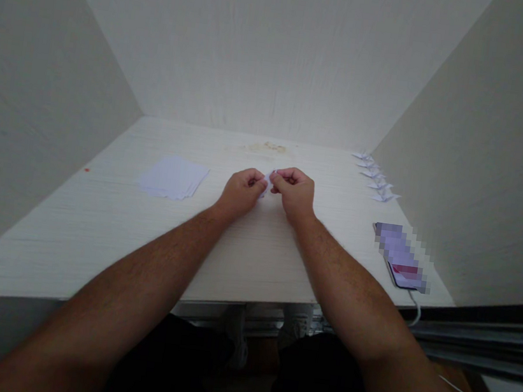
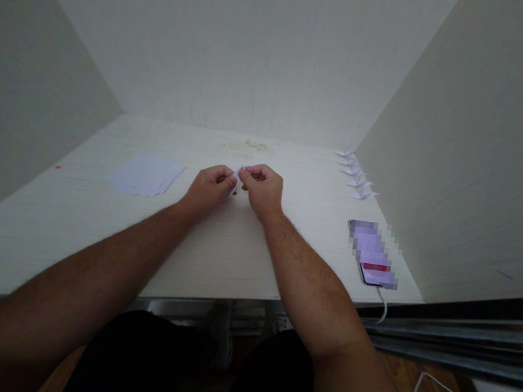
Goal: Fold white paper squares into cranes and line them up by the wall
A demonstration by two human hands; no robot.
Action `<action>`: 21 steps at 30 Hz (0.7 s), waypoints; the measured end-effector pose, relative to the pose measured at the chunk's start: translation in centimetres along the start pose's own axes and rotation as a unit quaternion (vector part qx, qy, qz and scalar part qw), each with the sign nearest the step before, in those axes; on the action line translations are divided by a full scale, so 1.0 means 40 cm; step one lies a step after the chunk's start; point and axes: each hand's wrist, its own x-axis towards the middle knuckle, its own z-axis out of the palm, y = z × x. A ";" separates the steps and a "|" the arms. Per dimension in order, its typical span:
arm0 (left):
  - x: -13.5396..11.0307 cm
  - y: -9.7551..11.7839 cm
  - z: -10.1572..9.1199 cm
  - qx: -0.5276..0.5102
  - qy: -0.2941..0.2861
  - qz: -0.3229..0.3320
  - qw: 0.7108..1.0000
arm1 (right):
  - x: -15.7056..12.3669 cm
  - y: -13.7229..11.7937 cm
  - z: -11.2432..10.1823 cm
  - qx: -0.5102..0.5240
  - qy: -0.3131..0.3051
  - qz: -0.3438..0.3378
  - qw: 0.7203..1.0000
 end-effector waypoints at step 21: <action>0.002 -0.008 0.004 -0.013 -0.017 0.005 1.000 | 0.002 -0.011 -0.010 -0.043 0.004 -0.007 0.999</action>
